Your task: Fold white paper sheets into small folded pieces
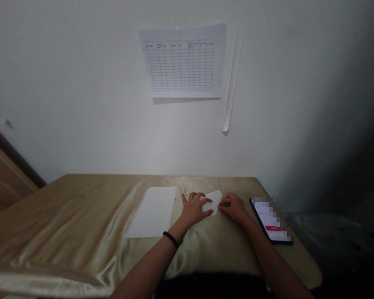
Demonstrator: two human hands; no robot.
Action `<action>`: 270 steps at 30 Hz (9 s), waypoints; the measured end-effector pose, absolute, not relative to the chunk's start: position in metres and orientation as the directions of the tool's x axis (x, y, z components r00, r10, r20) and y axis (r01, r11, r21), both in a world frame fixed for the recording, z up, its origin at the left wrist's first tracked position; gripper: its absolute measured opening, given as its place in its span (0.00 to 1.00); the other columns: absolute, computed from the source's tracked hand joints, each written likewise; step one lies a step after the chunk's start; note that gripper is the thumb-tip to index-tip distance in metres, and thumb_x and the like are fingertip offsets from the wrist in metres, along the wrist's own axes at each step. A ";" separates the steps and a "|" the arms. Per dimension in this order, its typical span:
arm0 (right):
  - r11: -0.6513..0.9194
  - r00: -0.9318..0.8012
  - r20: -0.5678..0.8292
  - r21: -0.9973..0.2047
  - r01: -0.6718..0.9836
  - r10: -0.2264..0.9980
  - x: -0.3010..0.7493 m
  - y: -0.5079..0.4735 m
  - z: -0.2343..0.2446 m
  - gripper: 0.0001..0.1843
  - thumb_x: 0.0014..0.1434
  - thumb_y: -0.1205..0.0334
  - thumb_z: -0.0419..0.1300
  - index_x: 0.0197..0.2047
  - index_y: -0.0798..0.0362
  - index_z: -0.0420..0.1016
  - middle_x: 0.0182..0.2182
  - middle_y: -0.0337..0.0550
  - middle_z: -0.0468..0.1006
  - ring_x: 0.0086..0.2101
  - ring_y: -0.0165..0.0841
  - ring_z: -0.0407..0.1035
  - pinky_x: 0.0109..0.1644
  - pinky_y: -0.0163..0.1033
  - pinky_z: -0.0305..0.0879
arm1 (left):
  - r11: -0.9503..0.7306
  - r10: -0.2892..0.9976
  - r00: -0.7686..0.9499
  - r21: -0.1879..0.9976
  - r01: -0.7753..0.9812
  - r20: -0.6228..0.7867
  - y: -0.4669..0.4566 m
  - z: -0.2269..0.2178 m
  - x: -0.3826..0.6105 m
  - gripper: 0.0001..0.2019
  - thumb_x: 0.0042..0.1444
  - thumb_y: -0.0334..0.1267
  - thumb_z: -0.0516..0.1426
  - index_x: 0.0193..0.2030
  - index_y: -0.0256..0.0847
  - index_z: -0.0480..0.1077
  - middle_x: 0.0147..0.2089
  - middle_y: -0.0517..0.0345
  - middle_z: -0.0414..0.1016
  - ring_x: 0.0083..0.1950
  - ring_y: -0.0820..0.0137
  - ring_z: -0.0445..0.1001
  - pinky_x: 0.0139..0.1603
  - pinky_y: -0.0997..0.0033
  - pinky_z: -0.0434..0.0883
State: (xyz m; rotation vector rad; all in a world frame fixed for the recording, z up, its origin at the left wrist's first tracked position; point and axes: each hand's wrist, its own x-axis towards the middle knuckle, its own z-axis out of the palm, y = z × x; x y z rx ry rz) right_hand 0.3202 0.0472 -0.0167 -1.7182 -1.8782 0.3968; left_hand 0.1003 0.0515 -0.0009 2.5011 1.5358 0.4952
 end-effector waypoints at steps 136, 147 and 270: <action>0.197 -0.002 0.269 -0.702 0.684 0.963 0.322 0.050 -0.031 0.03 0.48 0.60 0.70 0.28 0.49 0.83 0.47 0.48 0.74 0.54 0.42 0.61 0.63 0.45 0.58 | -0.460 0.888 0.424 0.307 0.833 0.180 0.053 -0.002 0.098 0.22 0.55 0.59 0.61 0.57 0.66 0.72 0.64 0.59 0.66 0.68 0.47 0.55 0.65 0.19 0.34; 0.070 0.165 0.333 -0.593 0.802 0.929 0.328 0.061 -0.026 0.08 0.56 0.57 0.66 0.35 0.48 0.86 0.44 0.51 0.72 0.50 0.45 0.62 0.58 0.46 0.60 | -0.453 0.891 0.418 0.315 0.834 0.176 0.053 -0.001 0.099 0.21 0.55 0.58 0.62 0.56 0.65 0.72 0.64 0.60 0.67 0.69 0.47 0.54 0.65 0.19 0.34; 0.366 -0.299 0.212 -0.603 0.709 0.930 0.314 0.036 -0.010 0.19 0.55 0.63 0.63 0.50 0.46 0.76 0.51 0.45 0.72 0.54 0.41 0.65 0.63 0.48 0.57 | -0.567 0.824 0.514 0.336 0.752 0.239 0.062 0.007 0.078 0.11 0.64 0.51 0.57 0.46 0.60 0.80 0.58 0.63 0.78 0.67 0.50 0.62 0.66 0.24 0.21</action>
